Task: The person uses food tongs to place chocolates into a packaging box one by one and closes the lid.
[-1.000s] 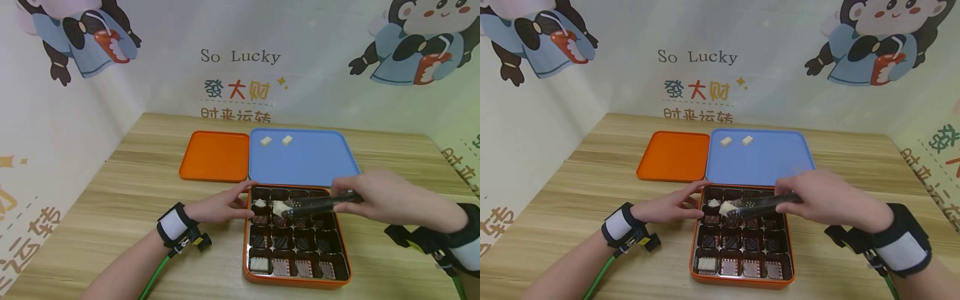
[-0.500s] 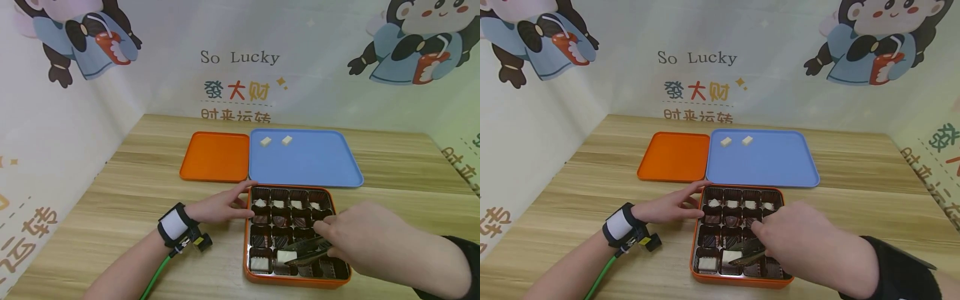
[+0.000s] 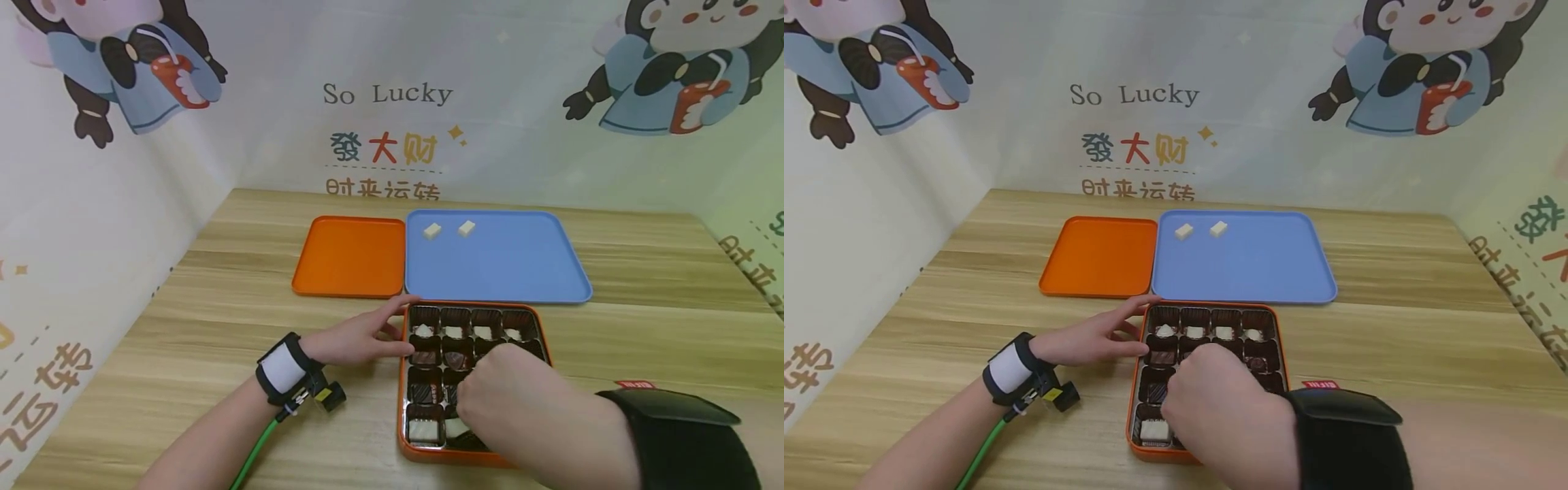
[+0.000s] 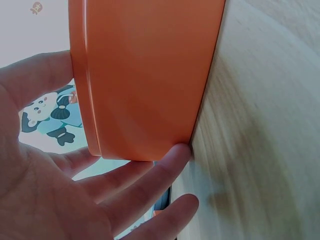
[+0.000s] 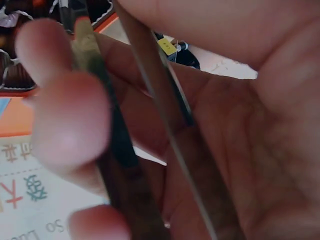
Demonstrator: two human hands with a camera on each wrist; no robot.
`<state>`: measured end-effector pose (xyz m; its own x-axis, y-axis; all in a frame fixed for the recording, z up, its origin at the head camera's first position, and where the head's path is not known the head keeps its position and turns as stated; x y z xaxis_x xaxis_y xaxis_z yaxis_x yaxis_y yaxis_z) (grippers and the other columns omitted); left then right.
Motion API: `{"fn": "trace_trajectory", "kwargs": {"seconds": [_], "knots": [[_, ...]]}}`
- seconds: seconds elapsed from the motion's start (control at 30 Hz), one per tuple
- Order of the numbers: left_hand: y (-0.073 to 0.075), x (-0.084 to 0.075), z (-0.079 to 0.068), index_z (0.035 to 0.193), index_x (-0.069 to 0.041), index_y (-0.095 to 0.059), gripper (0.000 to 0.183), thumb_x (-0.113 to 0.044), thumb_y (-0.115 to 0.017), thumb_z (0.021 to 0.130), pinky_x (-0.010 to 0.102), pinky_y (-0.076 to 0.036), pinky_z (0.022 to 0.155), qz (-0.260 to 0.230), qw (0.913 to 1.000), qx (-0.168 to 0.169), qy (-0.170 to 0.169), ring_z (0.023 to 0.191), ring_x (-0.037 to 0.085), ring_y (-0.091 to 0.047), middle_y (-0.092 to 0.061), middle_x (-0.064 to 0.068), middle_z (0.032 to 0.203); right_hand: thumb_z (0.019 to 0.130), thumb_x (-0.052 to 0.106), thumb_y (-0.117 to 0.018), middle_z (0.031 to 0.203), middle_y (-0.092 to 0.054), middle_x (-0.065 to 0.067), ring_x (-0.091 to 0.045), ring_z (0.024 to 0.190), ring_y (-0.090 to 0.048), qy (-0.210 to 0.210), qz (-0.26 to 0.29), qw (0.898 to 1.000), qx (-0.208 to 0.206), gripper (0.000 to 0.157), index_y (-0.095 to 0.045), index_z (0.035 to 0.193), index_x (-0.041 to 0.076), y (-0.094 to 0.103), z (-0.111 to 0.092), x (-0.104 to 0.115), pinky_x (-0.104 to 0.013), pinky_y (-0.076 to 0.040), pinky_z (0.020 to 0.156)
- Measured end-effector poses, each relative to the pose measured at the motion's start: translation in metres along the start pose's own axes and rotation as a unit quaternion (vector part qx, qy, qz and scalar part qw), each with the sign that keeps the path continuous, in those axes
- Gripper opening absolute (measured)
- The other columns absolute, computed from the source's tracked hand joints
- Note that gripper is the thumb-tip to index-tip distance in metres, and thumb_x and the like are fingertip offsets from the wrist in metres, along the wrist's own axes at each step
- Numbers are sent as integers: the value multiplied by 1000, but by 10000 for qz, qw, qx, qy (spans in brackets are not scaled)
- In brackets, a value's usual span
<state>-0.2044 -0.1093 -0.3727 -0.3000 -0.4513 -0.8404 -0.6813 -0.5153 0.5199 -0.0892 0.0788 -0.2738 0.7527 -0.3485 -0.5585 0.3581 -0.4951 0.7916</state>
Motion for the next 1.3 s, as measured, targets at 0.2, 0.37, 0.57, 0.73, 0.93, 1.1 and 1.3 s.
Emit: {"fn": "trace_trajectory", "kwargs": {"seconds": [0.2, 0.37, 0.57, 0.73, 0.93, 1.1, 1.3], "knots": [[1, -2, 0, 144, -29, -14, 73, -37, -58, 87, 32, -43, 81, -20, 10000, -10, -19, 104, 13, -52, -22, 11, 146, 82, 25, -60, 47, -32, 12, -6, 43, -29, 206, -926, 9955, 71, 37, -42, 50, 27, 15, 22, 10, -26, -21, 43], [0, -1, 0, 144, -30, -14, 74, -39, -58, 86, 31, -42, 83, -37, 10000, -1, -17, 104, 11, -52, -21, 9, 146, 84, 31, -59, 48, -40, 11, -8, 43, -35, 293, -1362, 9888, 530, 30, -54, 56, 24, 16, 34, 14, -24, -27, 42], [-1, 2, 1, 144, -31, -14, 73, -40, -58, 86, 31, -43, 81, -69, 10000, -18, 27, 105, 11, -52, -22, 9, 146, 77, 32, -67, 50, -41, 11, -7, 47, -38, 112, -354, 9962, 790, 23, -55, 58, 26, 17, 29, 5, -24, -32, 46], [0, 1, 1, 144, -31, -14, 73, -39, -58, 86, 32, -43, 80, -11, 10000, -17, 29, 103, 10, -52, -23, 9, 146, 69, 27, -71, 53, -38, 11, -9, 47, -37, -399, 1274, 9904, 345, 26, -48, 59, 24, 21, 4, -37, -27, -34, 43], [2, -1, -1, 144, -31, -13, 73, -38, -58, 87, 32, -44, 79, -27, 10000, -18, 34, 103, 11, -52, -22, 8, 146, 78, 43, -66, 61, -46, 14, -7, 51, -40, -1186, 2704, 9554, -3, 21, -56, 80, 24, 8, -17, -103, -29, -35, 46], [3, -1, -3, 143, -30, -14, 71, -38, -58, 87, 31, -43, 80, -104, 9999, -2, 2, 104, 11, -52, -21, 9, 146, 80, 38, -66, 68, -53, 8, -9, 54, -43, -2105, 2688, 9381, -588, 27, -60, 92, 15, -34, -1, -141, -30, -35, 45], [1, 1, -3, 143, -31, -15, 72, -40, -58, 86, 30, -44, 79, -74, 9999, 11, 70, 104, 10, -51, -22, 8, 146, 83, 31, -64, 68, -55, 0, -14, 57, -49, -2907, 2725, 9143, -727, 30, -60, 95, 4, -110, 30, -177, -32, -39, 48]]}}
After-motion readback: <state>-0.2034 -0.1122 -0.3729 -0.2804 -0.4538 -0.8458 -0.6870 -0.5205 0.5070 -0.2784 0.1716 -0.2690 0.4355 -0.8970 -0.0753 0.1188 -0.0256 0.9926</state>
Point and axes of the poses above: each hand's wrist, its own z-axis towards the middle knuckle, its own y-axis out of the back of the hand, x = y × z, the point moved 2 cm from there along z, towards the middle knuckle
